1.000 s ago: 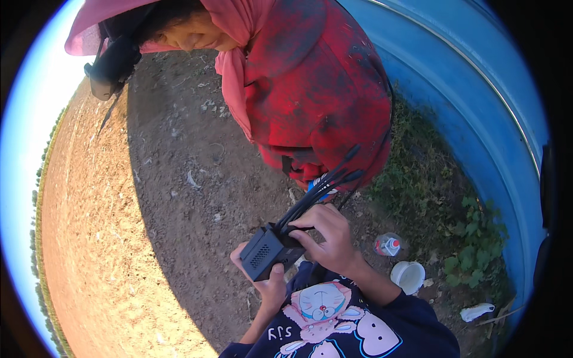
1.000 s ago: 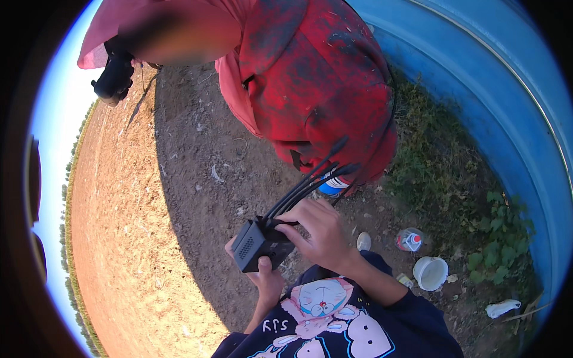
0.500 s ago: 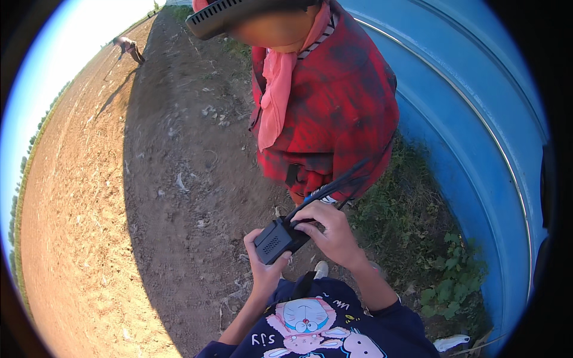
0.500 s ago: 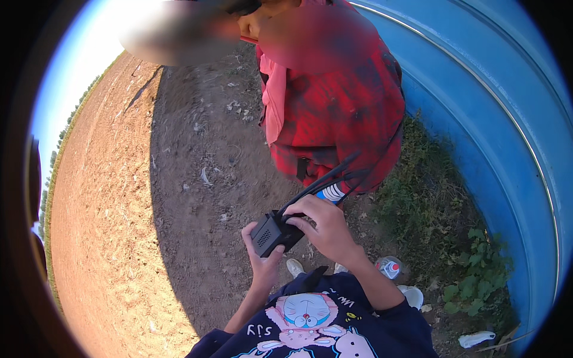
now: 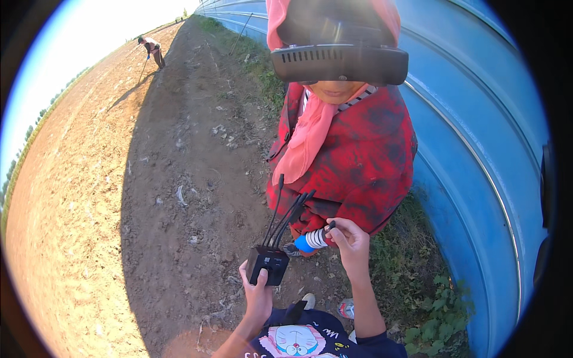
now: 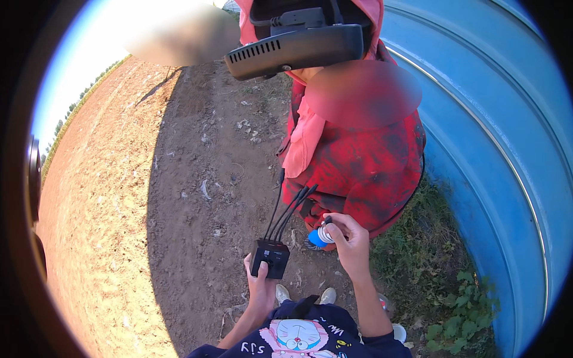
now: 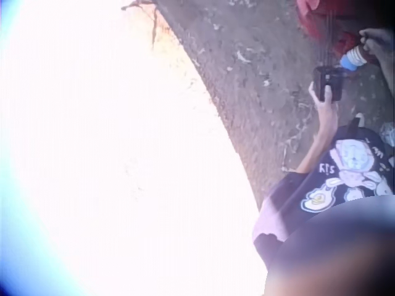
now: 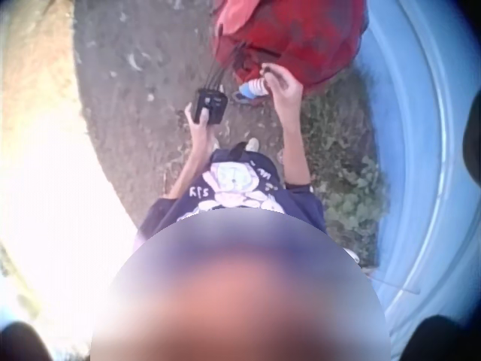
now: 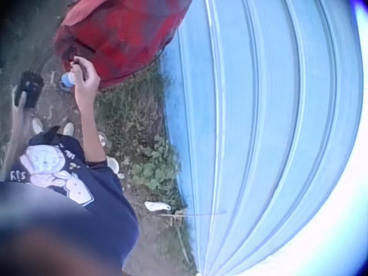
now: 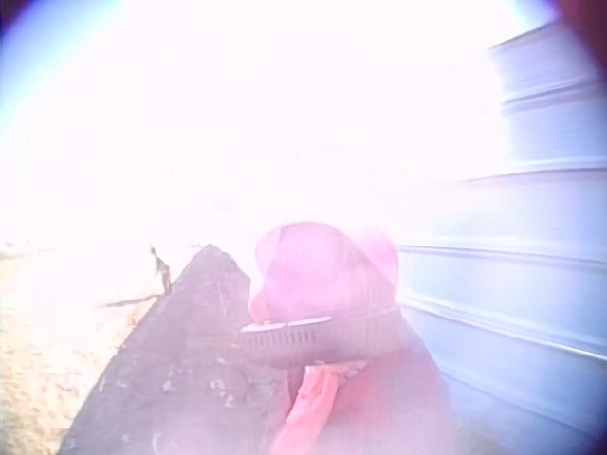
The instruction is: The person holds a small black electronic device with wires and interacts with another person who assists by handing over a white cloth. The person manipulates the device and wires, possibly preparing for or performing a repair.
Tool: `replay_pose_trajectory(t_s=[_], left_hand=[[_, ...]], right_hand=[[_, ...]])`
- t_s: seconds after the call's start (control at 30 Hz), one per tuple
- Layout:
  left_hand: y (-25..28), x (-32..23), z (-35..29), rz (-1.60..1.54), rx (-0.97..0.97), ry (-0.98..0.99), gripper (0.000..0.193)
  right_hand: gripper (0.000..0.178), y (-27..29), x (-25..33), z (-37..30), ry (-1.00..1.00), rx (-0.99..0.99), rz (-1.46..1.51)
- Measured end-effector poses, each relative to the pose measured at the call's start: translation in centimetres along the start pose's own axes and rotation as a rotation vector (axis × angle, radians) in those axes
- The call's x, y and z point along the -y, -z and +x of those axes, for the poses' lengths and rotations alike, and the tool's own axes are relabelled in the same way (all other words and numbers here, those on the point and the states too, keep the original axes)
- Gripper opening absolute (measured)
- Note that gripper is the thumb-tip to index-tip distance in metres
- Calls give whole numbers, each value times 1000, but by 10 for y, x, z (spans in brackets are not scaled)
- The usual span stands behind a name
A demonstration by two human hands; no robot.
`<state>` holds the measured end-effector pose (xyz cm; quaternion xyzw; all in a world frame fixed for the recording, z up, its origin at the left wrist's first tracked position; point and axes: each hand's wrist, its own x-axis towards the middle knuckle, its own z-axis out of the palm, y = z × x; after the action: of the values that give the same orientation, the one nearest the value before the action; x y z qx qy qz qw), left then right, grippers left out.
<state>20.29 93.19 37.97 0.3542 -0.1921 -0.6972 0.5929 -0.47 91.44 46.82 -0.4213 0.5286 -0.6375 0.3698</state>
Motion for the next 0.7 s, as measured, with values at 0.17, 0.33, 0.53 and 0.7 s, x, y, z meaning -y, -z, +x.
replay_pose_trajectory(t_s=[0.17, 0.33, 0.53, 0.7], left_hand=[[-1, -6, -10, 268, 112, -154, 69], [-3, -6, -12, 418, 183, -247, 75], [-8, -10, -12, 391, 181, -233, 74], [-9, -16, -13, 478, 181, -255, 72]], right_hand=[[20, -18, 13, -17, 253, 293, -404], [20, -31, 12, -22, 348, 340, -428], [20, -40, 6, -31, 379, 236, -462], [22, -41, 1, -30, 486, 217, -546]])
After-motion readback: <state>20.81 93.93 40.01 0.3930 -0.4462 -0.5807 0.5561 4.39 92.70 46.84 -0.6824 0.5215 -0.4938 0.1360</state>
